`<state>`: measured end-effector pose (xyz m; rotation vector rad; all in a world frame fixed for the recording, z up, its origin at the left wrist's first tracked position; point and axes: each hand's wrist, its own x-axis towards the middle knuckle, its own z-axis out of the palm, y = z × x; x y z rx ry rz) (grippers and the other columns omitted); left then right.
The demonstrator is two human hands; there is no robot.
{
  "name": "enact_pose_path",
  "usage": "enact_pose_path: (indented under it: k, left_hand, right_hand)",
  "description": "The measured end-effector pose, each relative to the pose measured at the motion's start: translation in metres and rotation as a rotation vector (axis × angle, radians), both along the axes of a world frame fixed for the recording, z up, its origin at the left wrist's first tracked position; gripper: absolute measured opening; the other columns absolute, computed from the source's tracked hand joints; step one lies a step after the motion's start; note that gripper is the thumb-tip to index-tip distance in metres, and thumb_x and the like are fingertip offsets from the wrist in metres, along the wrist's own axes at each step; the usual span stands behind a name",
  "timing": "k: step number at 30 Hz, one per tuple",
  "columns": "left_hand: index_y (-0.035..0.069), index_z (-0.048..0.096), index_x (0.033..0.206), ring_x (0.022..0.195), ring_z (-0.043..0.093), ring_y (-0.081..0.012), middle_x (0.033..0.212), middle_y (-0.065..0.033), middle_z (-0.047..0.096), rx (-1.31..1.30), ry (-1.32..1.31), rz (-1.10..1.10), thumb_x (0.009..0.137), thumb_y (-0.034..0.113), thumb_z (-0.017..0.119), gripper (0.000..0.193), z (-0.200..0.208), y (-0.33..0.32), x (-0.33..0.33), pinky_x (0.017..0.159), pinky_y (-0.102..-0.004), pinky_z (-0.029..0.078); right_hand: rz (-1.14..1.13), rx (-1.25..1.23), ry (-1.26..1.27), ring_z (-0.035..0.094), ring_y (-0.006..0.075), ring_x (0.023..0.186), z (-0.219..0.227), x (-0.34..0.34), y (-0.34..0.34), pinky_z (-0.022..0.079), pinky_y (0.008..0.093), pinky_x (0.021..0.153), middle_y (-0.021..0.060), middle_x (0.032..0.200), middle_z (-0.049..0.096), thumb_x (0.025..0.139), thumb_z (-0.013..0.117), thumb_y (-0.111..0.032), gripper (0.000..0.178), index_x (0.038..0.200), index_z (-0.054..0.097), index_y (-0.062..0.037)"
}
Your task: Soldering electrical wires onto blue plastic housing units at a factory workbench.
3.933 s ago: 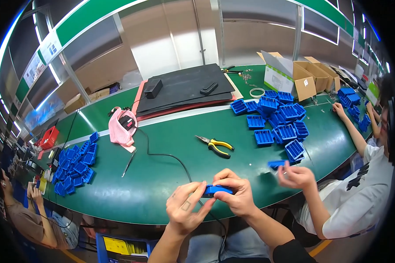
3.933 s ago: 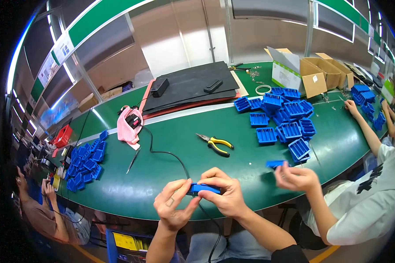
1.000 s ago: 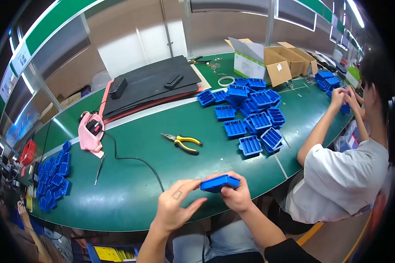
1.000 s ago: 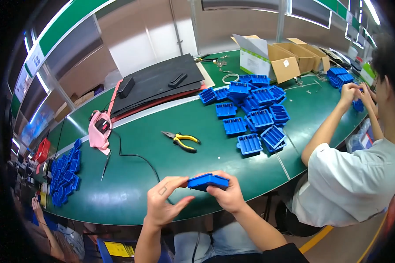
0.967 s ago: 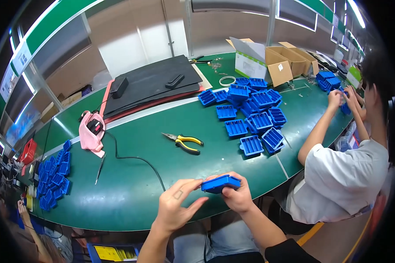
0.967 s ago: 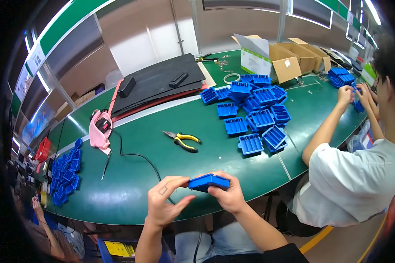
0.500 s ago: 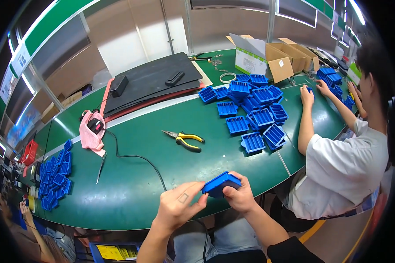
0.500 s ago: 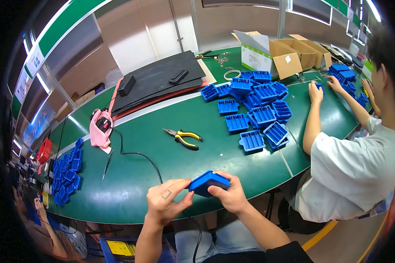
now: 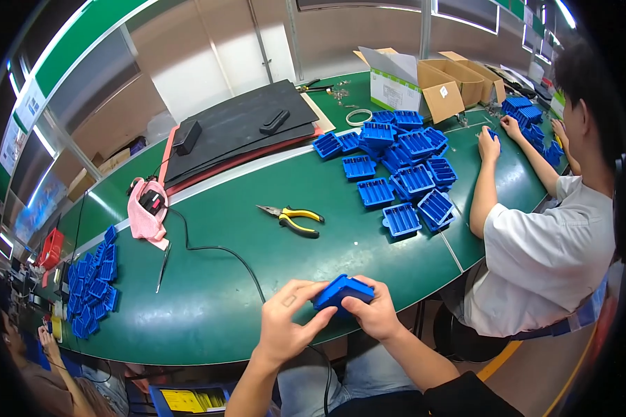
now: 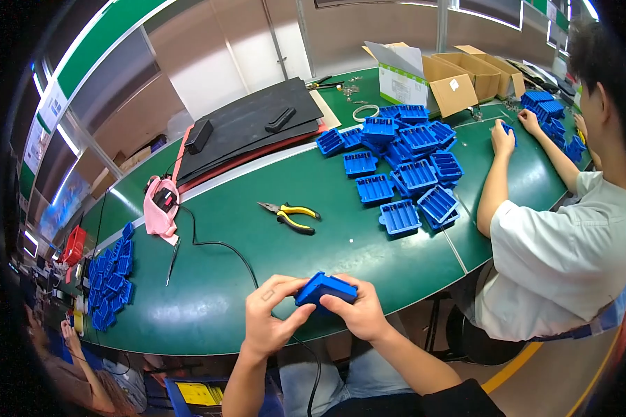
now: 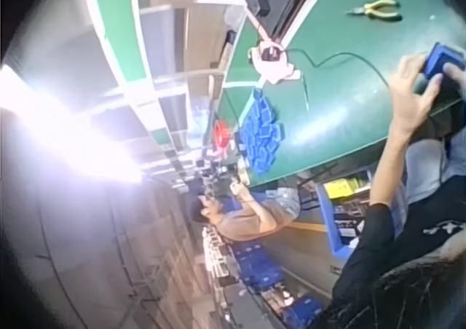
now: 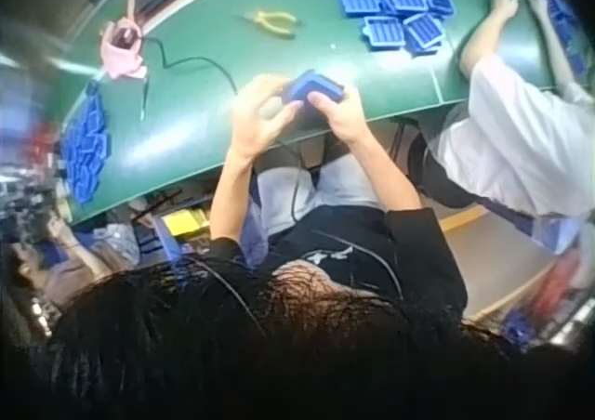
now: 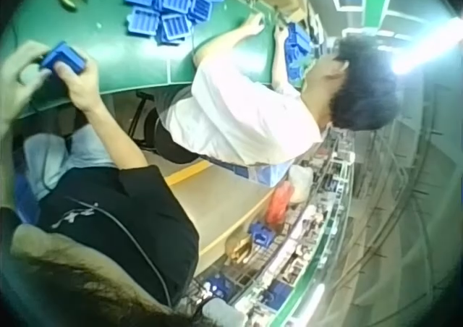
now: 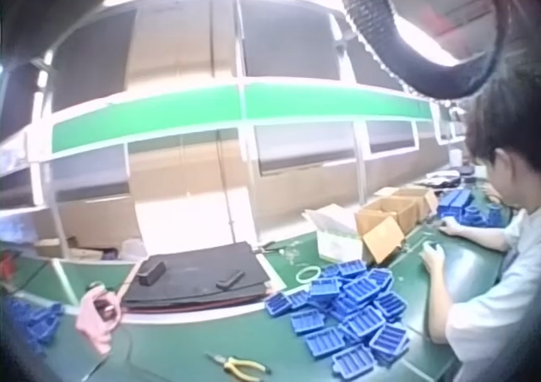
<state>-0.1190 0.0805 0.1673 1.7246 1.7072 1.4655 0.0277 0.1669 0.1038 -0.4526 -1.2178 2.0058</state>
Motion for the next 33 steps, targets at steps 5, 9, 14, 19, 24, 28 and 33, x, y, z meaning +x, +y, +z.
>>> enact_pose_path:
  k: [5, 9, 14, 19, 24, 28, 33]
  left_hand:
    - [0.001, 0.070, 0.099, 0.076, 0.064, -0.0222, 0.085, -0.0121, 0.066, 0.070, 0.149, 0.094, 0.071, 0.003, 0.074, 0.028, -0.005, 0.001, 0.005, 0.069, -0.0297, 0.050]
    - [0.003, 0.069, 0.100, 0.077, 0.063, -0.0246, 0.087, -0.0105, 0.066, 0.053, 0.146, 0.073, 0.074, 0.005, 0.073, 0.027, -0.008, -0.003, 0.005, 0.069, -0.0317, 0.050]
    - [0.003, 0.071, 0.098, 0.077, 0.063, -0.0217, 0.085, -0.0107, 0.066, 0.003, -0.034, 0.123, 0.073, 0.003, 0.073, 0.026, -0.003, -0.005, 0.012, 0.070, -0.0294, 0.049]
    - [0.002, 0.071, 0.099, 0.080, 0.063, -0.0200, 0.086, -0.0109, 0.066, -0.107, -0.189, 0.011, 0.072, 0.002, 0.073, 0.026, -0.005, -0.008, -0.001, 0.074, -0.0292, 0.048]
    - [-0.001, 0.067, 0.098, 0.084, 0.062, -0.0237, 0.092, -0.0143, 0.066, -0.142, -0.110, 0.046, 0.076, 0.002, 0.067, 0.023, 0.001, -0.028, -0.004, 0.078, -0.0306, 0.048]
    - [-0.004, 0.067, 0.075, 0.065, 0.063, -0.0227, 0.075, -0.0185, 0.064, -0.035, -0.377, -0.201, 0.071, -0.005, 0.057, 0.011, -0.051, -0.121, -0.034, 0.058, -0.0297, 0.051]
    - [-0.002, 0.067, 0.097, 0.076, 0.063, -0.0183, 0.082, -0.0083, 0.065, -0.830, -0.677, -0.153, 0.078, 0.010, 0.069, 0.022, -0.085, -0.140, 0.064, 0.064, -0.0277, 0.049]
  right_hand:
    - [-0.009, 0.058, -0.039, 0.055, 0.0058, 0.085, 0.004, 0.001, -0.002, 0.046, 0.0221, 0.077, 0.0004, 0.092, 0.064, 0.084, 0.070, -0.010, 0.026, 0.106, 0.063, 0.0004]
    - [0.001, 0.112, -0.076, 0.055, 0.0059, 0.083, 0.003, 0.003, -0.004, 0.046, 0.0220, 0.076, 0.0003, 0.091, 0.064, 0.083, 0.070, -0.009, 0.025, 0.105, 0.064, 0.0003]
    - [0.036, 0.126, -0.070, 0.056, 0.0061, 0.083, 0.000, 0.004, 0.000, 0.046, 0.0220, 0.075, 0.0004, 0.091, 0.064, 0.082, 0.071, -0.007, 0.024, 0.104, 0.065, 0.0000]
    - [0.086, 0.153, -0.068, 0.055, 0.0054, 0.080, 0.004, 0.007, 0.001, 0.046, 0.0213, 0.073, -0.0004, 0.088, 0.064, 0.082, 0.071, -0.006, 0.022, 0.102, 0.064, -0.0001]
    - [0.061, -0.232, 0.052, 0.057, 0.0130, 0.089, -0.019, 0.028, -0.012, 0.047, 0.0296, 0.083, 0.0044, 0.097, 0.062, 0.082, 0.071, -0.008, 0.030, 0.109, 0.058, -0.0004]
    - [0.059, -0.563, 0.312, 0.060, 0.0308, 0.104, -0.010, 0.052, -0.035, 0.050, 0.0473, 0.089, 0.0168, 0.113, 0.059, 0.087, 0.064, -0.009, 0.037, 0.119, 0.048, 0.0013]
    - [-0.157, -0.382, 0.176, 0.060, 0.0357, 0.104, -0.032, 0.103, -0.070, 0.049, 0.0467, 0.089, 0.0234, 0.116, 0.059, 0.089, 0.061, -0.010, 0.036, 0.120, 0.048, 0.0050]
